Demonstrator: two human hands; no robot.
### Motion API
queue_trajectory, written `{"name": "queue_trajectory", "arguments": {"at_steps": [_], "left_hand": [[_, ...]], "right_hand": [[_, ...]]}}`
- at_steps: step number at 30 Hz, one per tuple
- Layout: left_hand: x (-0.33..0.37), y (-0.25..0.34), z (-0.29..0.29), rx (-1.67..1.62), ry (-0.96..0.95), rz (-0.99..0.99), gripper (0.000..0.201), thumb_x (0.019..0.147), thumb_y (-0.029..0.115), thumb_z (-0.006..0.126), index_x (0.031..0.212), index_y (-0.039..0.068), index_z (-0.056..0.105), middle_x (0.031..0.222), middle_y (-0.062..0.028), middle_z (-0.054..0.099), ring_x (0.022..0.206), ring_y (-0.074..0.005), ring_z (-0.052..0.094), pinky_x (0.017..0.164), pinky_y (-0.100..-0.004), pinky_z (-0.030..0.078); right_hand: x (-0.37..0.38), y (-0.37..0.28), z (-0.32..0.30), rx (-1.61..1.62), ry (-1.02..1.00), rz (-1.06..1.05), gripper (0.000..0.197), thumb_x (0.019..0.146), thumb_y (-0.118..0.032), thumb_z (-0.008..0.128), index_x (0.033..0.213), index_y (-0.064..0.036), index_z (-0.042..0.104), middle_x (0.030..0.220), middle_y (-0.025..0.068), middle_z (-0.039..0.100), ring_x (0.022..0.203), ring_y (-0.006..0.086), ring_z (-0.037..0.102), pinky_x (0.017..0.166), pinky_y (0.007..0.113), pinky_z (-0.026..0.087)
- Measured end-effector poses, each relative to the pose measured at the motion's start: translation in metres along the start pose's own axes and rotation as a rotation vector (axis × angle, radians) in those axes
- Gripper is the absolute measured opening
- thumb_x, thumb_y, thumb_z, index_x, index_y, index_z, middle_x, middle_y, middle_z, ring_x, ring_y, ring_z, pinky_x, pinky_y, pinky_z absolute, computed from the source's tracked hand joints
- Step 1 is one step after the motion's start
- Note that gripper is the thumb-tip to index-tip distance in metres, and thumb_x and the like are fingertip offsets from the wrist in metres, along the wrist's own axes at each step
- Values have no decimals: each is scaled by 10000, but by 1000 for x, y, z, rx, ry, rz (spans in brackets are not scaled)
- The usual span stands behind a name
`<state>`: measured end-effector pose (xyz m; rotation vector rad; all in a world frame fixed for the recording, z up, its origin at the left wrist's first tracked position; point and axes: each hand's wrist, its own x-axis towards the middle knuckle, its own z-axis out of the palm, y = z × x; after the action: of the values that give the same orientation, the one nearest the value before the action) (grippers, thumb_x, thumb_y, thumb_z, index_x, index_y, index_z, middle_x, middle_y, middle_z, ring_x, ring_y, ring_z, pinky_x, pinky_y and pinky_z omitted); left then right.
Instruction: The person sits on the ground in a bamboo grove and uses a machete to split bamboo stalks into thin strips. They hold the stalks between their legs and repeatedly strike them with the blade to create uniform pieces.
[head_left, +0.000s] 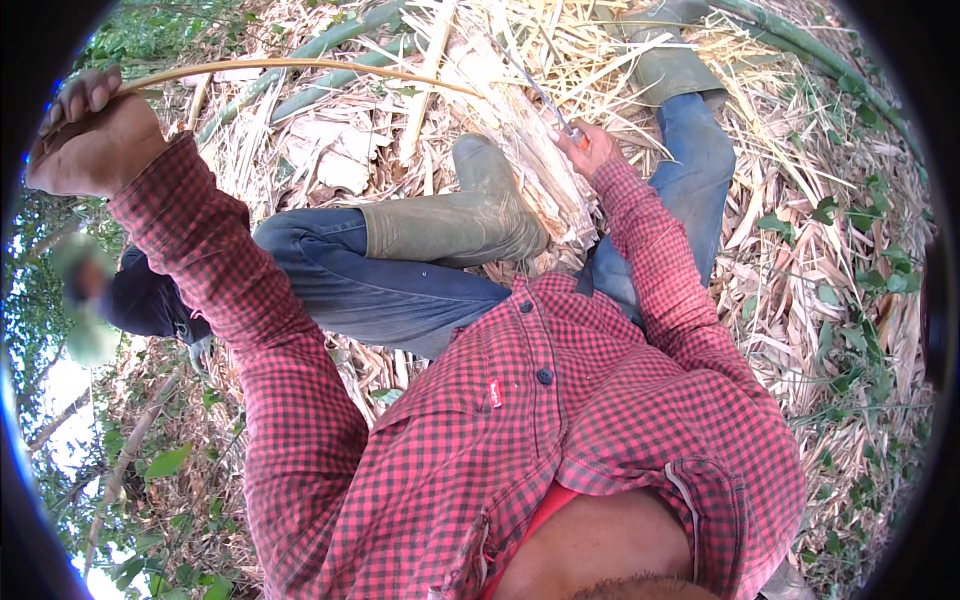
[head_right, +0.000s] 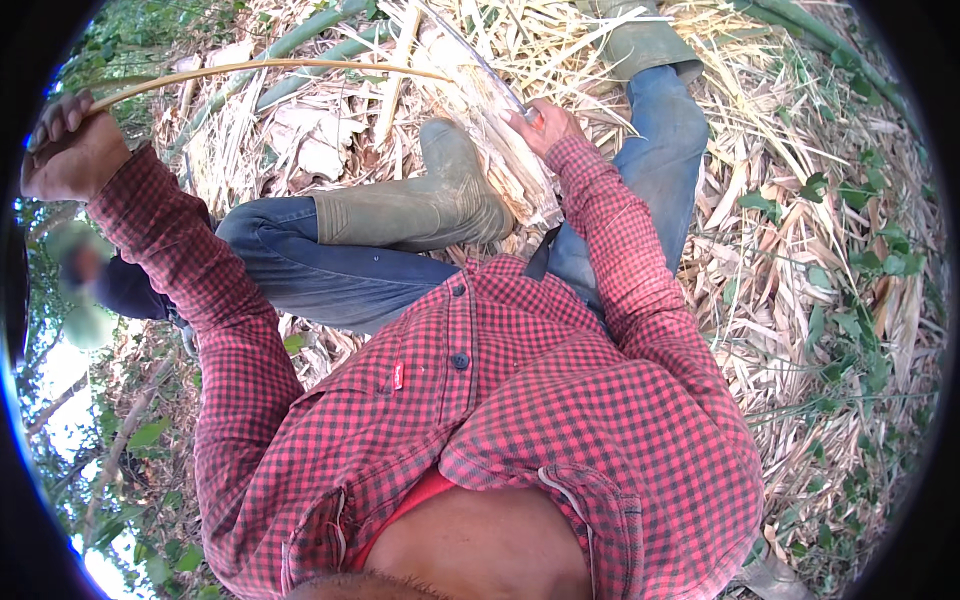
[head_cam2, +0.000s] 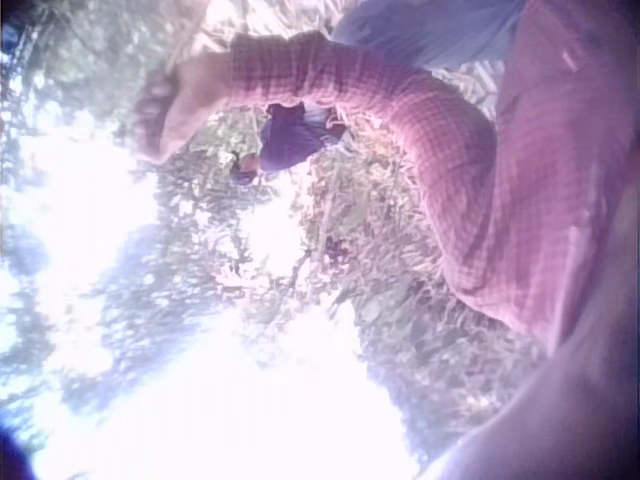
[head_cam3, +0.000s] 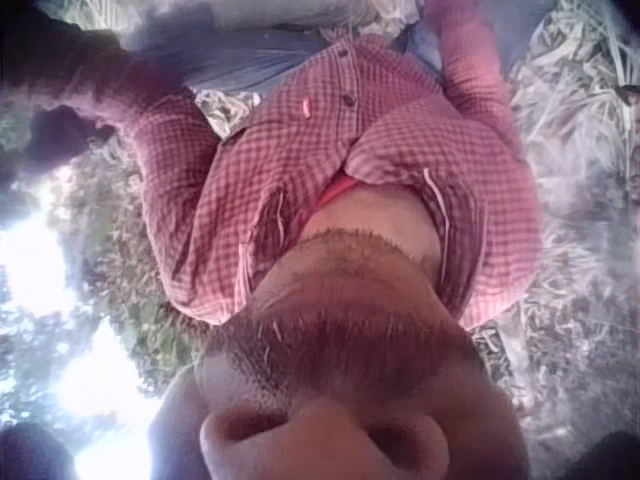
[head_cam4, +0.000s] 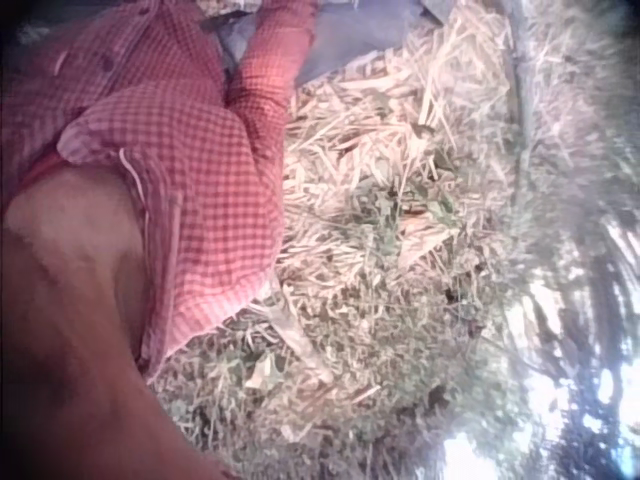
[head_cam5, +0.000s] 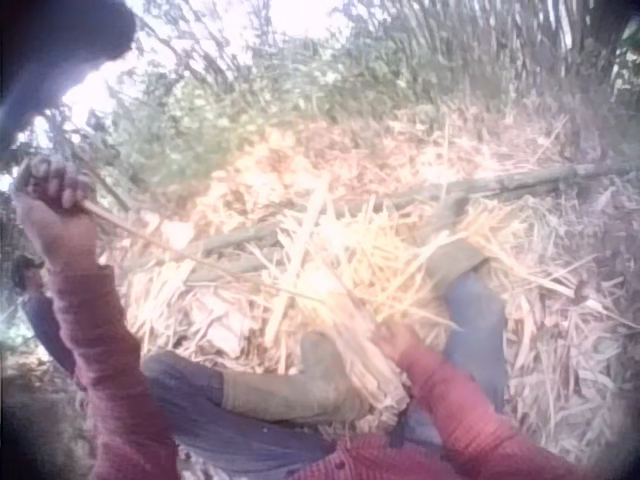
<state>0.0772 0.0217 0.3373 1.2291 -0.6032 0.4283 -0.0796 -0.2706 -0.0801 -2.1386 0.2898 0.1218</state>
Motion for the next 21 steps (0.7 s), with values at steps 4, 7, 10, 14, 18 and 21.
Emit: {"name": "queue_trajectory", "arguments": {"at_steps": [4,7,10,14,18,21], "left_hand": [[-15,1,-6,-28,149,157,263,727,332,414,541,157,354,466,25,305,381,-112,239,387,-272,223],[-32,2,-18,9,323,278,309,774,332,405,522,167,339,431,48,280,342,-95,200,351,-255,204],[-62,7,-14,64,315,375,371,832,349,374,507,178,325,411,60,267,333,-79,204,337,-236,202],[-91,24,-17,62,315,339,465,869,465,379,501,186,318,423,64,275,344,-76,216,350,-231,207],[-108,30,-31,-6,314,326,487,865,543,379,536,185,352,452,65,288,368,-79,216,380,-222,183],[-121,-6,-12,108,465,328,467,833,566,450,569,186,386,453,68,261,377,-69,204,393,-221,168]], "right_hand": [[-8,-19,-2,121,-61,-62,555,771,-557,572,981,-45,612,608,83,516,583,209,537,559,327,438],[-8,-40,3,84,-21,-150,470,789,-493,570,949,-53,614,617,77,542,585,195,554,549,343,454],[-17,-89,2,7,-121,-90,458,789,-484,572,905,-43,609,627,79,556,587,201,566,547,338,468],[-36,-179,-10,125,-444,-183,390,807,-404,561,879,-24,608,664,120,596,612,226,592,585,350,484],[-46,-204,-5,61,-294,-435,348,817,-370,552,858,-28,599,670,111,605,603,218,591,564,339,486],[-7,-122,36,164,-359,-23,391,814,-395,532,899,-21,606,632,126,583,600,251,586,581,338,477]]}}
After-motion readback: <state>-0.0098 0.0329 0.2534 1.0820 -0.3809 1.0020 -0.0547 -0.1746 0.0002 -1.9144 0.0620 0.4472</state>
